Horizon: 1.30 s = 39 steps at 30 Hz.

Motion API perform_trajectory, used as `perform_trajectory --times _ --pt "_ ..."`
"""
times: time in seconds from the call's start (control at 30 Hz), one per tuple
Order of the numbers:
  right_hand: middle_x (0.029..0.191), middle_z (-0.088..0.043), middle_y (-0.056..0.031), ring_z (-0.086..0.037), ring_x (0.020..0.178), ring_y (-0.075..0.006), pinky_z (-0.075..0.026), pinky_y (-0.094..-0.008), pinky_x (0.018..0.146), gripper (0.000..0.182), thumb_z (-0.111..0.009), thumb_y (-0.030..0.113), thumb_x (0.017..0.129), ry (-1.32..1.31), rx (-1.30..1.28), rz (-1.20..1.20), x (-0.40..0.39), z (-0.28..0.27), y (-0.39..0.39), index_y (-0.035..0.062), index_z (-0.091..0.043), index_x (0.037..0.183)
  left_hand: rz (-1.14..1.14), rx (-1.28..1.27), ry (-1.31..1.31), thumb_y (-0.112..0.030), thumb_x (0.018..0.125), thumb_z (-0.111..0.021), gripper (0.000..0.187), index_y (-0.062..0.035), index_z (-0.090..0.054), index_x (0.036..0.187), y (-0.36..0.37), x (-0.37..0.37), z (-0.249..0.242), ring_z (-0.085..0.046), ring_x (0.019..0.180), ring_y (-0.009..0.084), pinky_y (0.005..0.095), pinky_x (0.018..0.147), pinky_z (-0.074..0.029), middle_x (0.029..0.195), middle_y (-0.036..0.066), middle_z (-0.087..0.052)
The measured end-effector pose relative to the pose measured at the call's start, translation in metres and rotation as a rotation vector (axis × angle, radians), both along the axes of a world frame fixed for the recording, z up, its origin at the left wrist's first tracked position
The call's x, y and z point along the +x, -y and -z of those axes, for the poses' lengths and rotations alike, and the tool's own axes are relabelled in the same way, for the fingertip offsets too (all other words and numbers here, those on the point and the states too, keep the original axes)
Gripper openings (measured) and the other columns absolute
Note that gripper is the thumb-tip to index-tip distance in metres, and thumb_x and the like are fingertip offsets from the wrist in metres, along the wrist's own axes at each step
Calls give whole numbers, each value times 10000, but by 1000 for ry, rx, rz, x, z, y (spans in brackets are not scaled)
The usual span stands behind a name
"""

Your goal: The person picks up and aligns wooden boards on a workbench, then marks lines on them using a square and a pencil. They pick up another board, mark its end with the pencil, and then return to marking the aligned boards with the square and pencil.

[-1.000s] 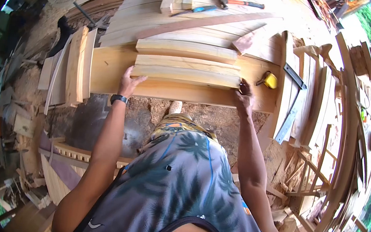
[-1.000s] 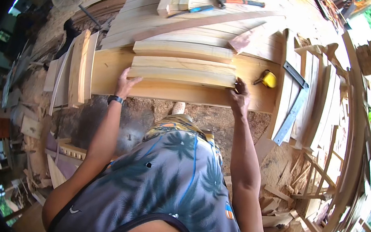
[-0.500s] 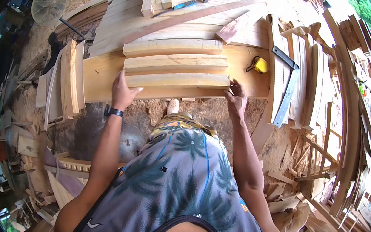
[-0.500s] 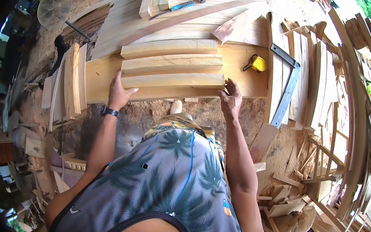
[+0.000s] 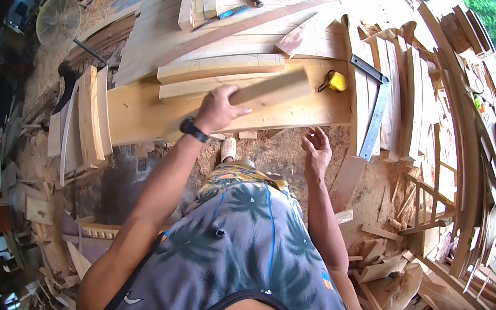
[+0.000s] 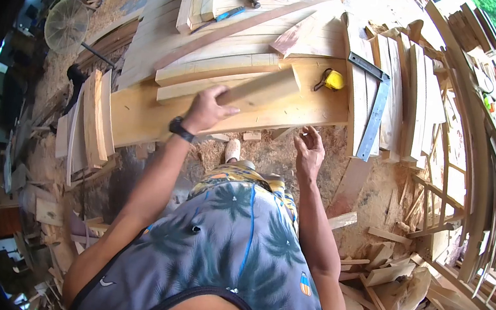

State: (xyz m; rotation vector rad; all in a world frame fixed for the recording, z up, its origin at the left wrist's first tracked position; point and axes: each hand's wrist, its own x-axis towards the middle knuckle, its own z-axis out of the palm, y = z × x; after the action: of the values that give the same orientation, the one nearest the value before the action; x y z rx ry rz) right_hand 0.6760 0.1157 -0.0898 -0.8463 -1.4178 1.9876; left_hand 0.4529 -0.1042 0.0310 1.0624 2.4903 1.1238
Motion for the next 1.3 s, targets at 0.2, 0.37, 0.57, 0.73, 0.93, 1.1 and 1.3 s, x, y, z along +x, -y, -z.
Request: perform_trajectory --times 0.2,0.37,0.57,0.73,0.93,1.1,1.3 --pt "1368 -622 -88 -599 1253 -221 -561 -407 939 490 -583 326 1040 6 -102 -288 5 -39 25 55 -532 1446 474 1049 1054 -491 856 -784 858 1 -469 1484 33 -26 -64 -518 1356 303 479 1185 -362 1406 173 -601" --pt "1468 -557 -82 -544 1344 -297 -539 -490 995 566 -485 513 1046 -355 -351 -157 -2 -58 26 135 -492 1467 528 1557 1237 -690 706 -823 1121 -44 -420 1529 41 -20 -33 -231 1537 371 627 1256 -97 1551 152 -481" --pt "1423 -598 -89 -635 1228 -216 -594 -330 843 509 -660 125 940 -360 -418 -31 -5 -103 11 94 -511 1426 419 1900 1350 -632 665 -882 1172 -74 -367 1559 53 -6 -2 -255 1535 310 508 1298 -88 1559 143 -473" --pt "1378 -610 -123 -653 1187 -214 -600 -338 854 523 -647 86 927 -440 -435 -133 -4 -92 12 35 -504 1427 312 1720 1255 -661 674 -862 1244 -97 -273 1613 82 5 -8 -315 1498 262 505 1283 -141 1616 145 -374" --pt "1316 -626 -126 -652 1187 -270 -589 -396 961 590 -630 -5 879 -360 -364 -214 -16 -102 21 -40 -467 1446 -6 1404 1008 -620 859 -736 995 -52 -346 1575 148 -15 -8 -495 1365 292 504 1121 -428 1472 133 -543" --pt "1211 -663 -112 -682 1010 -226 -590 -361 837 526 -647 50 863 -5 -303 -139 -36 -96 17 -16 -562 1377 -876 958 783 -456 896 -733 607 -57 -574 1325 167 -27 14 -621 1168 297 469 901 -590 1226 118 -634" --pt "978 -712 -74 -673 777 -174 -544 -315 700 388 -683 194 861 276 -199 -118 -53 -94 6 63 -712 1225 -981 795 706 -354 845 -827 663 -50 -526 1352 157 -20 10 -721 910 286 378 637 -635 1150 142 -662"
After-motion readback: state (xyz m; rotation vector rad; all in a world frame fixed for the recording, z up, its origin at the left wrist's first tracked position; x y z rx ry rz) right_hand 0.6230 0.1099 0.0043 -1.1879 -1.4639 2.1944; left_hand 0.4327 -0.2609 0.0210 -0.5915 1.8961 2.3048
